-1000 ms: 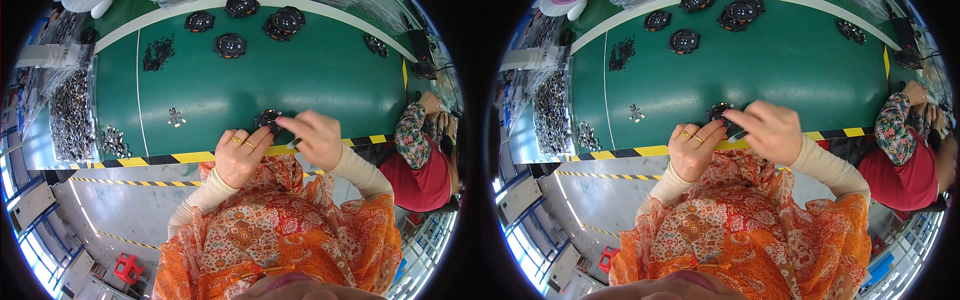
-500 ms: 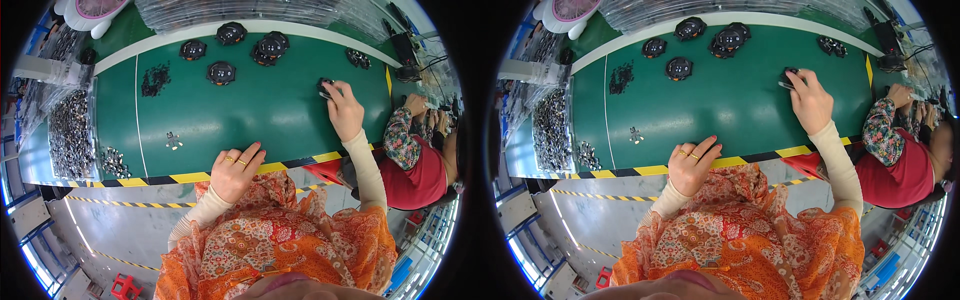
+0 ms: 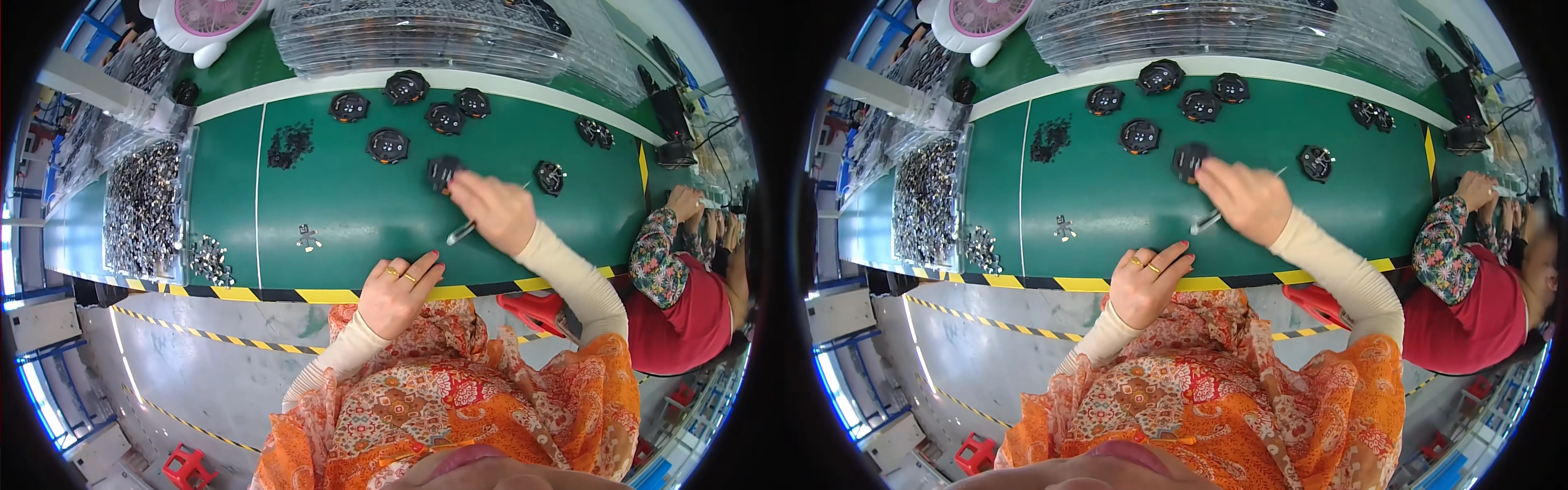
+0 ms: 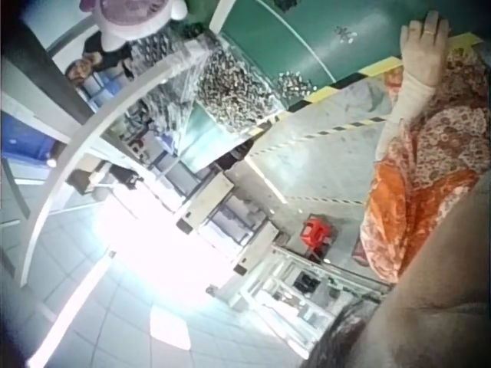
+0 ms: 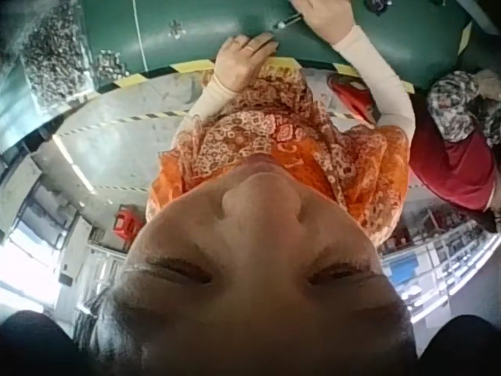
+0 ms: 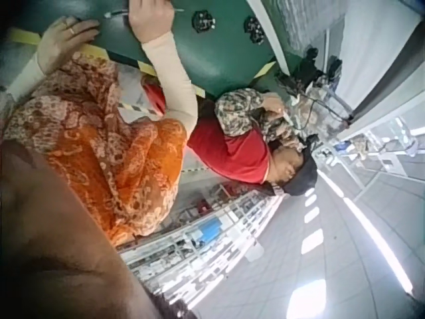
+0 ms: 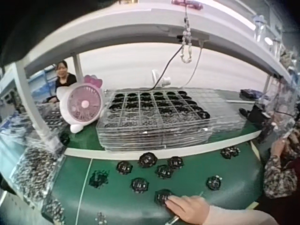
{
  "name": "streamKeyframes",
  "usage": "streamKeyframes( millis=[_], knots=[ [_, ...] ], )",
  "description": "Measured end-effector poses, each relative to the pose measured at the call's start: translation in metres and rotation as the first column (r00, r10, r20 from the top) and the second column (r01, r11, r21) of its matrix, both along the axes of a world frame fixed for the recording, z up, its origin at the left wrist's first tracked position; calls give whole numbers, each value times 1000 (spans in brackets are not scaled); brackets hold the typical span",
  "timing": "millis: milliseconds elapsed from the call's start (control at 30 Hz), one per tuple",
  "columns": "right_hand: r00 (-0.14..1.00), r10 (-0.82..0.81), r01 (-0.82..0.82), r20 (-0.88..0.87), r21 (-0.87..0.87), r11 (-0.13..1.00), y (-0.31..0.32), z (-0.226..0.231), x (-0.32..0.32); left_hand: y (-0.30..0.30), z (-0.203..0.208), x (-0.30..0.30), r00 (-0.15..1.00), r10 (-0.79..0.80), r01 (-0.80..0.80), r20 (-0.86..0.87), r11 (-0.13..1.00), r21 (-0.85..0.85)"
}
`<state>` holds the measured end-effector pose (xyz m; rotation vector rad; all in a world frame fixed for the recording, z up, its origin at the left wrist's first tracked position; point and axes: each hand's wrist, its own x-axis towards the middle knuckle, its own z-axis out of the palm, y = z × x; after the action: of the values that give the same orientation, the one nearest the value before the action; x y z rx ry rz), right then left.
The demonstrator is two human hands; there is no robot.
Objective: Manually assembling small components into electronic fan housings using tweezers and moving trays along a production line.
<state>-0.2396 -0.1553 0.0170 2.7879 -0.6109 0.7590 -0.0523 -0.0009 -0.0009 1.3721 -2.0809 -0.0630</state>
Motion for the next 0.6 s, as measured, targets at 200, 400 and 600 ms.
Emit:
streamKeyframes(
  millis=[200, 400, 600],
  knots=[
    [966, 156, -189, 208, 151, 970, 8, 33, 7, 19, 14, 35, 987, 148, -153, -69, 985, -83],
    [901, 316, -429, 298, 497, 754, 35, 36, 6, 27, 5, 60, 802, 578, -575, 150, 815, -68],
    [843, 517, -512, 147, 515, 688, 50, 2, 35, 31, 4, 49, 880, 472, -470, 53, 882, -45]
  ],
)
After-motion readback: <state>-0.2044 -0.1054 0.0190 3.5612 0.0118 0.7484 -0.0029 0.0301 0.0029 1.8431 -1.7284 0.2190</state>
